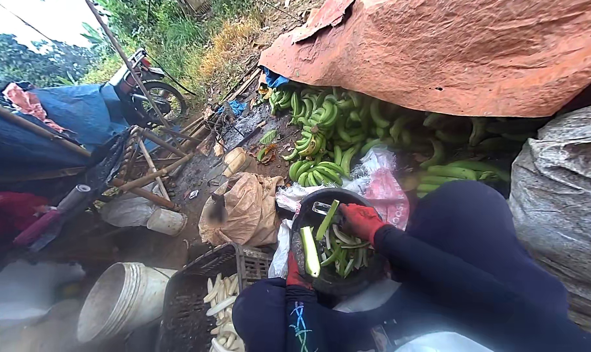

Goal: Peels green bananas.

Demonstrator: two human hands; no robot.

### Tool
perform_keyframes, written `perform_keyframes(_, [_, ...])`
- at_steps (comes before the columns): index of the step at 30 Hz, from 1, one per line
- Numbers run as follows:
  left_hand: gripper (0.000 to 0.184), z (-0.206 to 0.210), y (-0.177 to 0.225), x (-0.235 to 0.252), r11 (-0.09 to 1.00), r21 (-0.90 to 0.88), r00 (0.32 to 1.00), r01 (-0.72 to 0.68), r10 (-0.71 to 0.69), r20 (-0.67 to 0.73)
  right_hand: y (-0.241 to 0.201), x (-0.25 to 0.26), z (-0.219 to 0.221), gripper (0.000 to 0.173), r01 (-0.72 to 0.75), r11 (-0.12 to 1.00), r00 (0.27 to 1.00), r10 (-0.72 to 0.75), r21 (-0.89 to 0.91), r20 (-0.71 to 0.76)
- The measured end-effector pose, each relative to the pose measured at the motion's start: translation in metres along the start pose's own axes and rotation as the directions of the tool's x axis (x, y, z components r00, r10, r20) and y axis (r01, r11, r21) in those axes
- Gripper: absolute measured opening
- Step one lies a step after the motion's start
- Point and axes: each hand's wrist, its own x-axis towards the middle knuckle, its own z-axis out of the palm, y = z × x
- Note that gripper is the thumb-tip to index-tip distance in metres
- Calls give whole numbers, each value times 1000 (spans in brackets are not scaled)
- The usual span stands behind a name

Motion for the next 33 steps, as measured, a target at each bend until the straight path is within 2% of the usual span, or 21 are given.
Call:
perform_keyframes(3, [52, 7, 4, 6, 998, 36, 998, -57, 56, 15, -1, -12, -5, 40, 47, 998, 998, -49, 41, 50])
perform_keyframes(6, [47, 13, 7, 5, 984, -121, 990, -131, 123, -66, 3, -17, 4, 39, 142, 975, 970, -172, 171, 175])
perform_keyframes(9, [44, 21, 22, -5, 977, -180, 981, -112, 80, -176, 0, -19, 15, 35, 208, 928, 918, -294, 310, 264])
perform_keyframes(13, [44, 21, 25, -8, 987, -141, 972, -73, 38, -234, -1, -25, 34, 36, 280, 832, 838, -455, 479, 300])
perform_keyframes(15, [43, 20, 27, -11, 986, -156, 976, -60, 25, -216, -7, -29, 30, 36, 332, 880, 854, -434, 340, 288])
perform_keyframes(18, [40, 16, 19, -13, 976, -203, 990, -74, 47, -136, -11, -21, 26, 35, 331, 941, 920, -337, 66, 201])
perform_keyframes(21, [43, 3, -1, -10, 982, -173, 997, -69, 64, -37, -11, -5, 20, 40, 250, 968, 964, -249, 4, 97])
perform_keyframes(23, [43, 4, 11, -13, 997, 41, 996, -61, 58, 60, -7, 6, 13, 38, 171, 985, 984, -172, 13, 46])
perform_keyframes(25, [43, 5, 25, -13, 955, 285, 992, -88, 58, 110, -3, 9, 4, 39, 77, 996, 997, -77, 41, 5])
perform_keyframes(27, [43, 4, 24, -11, 920, 383, 996, -85, 82, 24, -5, 0, -4, 41, 16, 998, 1000, -15, 52, -18])
perform_keyframes(29, [41, 10, 23, -8, 943, 328, 981, -56, 114, -160, -9, -13, -9, 41, 16, 999, 1000, -16, 33, 5])
perform_keyframes(31, [42, 17, 27, -5, 960, 279, 939, 16, 81, -335, -10, -26, -2, 38, 97, 993, 989, -104, 72, 104])
perform_keyframes(33, [45, 18, 28, 1, 959, 267, 895, 93, 37, -445, -12, -38, 13, 35, 208, 969, 956, -231, 136, 180])
